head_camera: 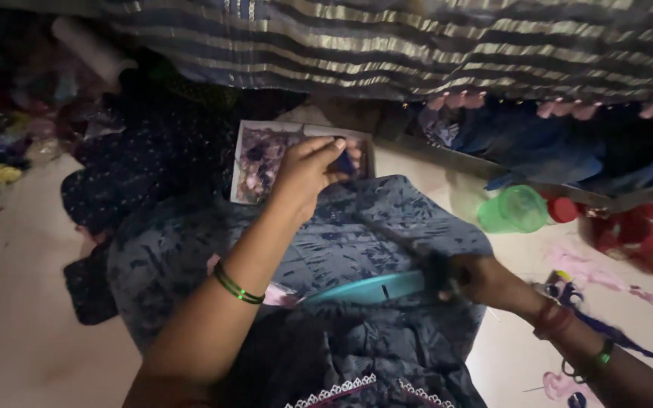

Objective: Attaching and trimming yarn fringes onto a striped fabric piece.

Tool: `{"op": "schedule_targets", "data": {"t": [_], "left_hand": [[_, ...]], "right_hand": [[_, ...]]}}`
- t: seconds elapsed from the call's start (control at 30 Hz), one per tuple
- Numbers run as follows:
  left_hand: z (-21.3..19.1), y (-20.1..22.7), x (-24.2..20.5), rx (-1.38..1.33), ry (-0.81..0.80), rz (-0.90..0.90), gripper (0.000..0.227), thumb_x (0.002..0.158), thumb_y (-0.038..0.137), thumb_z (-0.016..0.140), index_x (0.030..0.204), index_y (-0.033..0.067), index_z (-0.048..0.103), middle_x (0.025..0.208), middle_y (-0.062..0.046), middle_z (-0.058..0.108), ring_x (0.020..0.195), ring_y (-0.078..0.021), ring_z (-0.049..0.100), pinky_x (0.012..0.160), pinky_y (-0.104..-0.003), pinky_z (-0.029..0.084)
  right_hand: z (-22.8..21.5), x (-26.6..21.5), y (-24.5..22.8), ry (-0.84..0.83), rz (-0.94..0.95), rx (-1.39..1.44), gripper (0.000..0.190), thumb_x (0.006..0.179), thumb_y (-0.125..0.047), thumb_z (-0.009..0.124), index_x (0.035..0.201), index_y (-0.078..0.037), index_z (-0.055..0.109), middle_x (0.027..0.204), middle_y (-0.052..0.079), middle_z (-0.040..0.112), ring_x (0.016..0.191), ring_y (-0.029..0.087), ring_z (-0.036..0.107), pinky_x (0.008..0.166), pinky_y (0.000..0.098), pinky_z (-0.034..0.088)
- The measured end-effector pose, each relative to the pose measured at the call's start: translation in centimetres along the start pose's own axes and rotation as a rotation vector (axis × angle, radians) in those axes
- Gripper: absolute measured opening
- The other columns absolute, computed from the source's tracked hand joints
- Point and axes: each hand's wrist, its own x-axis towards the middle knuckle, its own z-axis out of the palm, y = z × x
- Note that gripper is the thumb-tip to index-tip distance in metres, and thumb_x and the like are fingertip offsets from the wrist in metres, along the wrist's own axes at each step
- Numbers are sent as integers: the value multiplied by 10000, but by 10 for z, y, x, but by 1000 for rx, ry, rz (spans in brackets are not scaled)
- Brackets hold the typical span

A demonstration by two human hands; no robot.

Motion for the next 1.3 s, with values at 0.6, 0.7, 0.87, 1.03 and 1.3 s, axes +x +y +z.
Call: {"op": "schedule_targets", "data": {"t": [0.6,0.7,0.87,1.03,1.3], "left_hand": [[35,49,-9,895,-2,948,459,899,181,839,1187,-111,633,1153,-154,642,1056,-195,599,884,-288,477],[57,38,12,310,-164,269,314,904,253,804,1028,-17,705,977,8,729,898,-58,658,790,-213,520],[74,3,31,311,-37,201,375,1002,324,745,834,-6,689,724,63,530,641,-46,404,548,-258,317],[71,4,34,82,-14,268,304,1030,317,696,828,100,624,728,91,526,649,-35,399,576,-255,309],[98,33,5,150,-200,363,108,1041,126,705,1080,25,697,1039,-12,739,971,-92,678,935,-241,525]], "right_hand": [[12,139,-123,574,54,72,165,926,-42,629,1016,-43,767,806,136,743,647,238,732,615,365,557],[14,110,-68,784,43,-251,147,933,-107,669,1018,-46,772,893,211,729,793,389,705,695,459,555],[27,19,-19,764,311,-196,148,941,-128,663,1006,-48,770,882,210,727,807,386,710,691,452,558],[44,-67,21,761,663,94,172,919,-85,621,1035,-59,746,825,142,755,635,243,735,569,370,565],[13,-123,-1,993,688,-107,102,1060,-77,697,1057,15,742,841,108,726,645,159,695,567,280,521]]}}
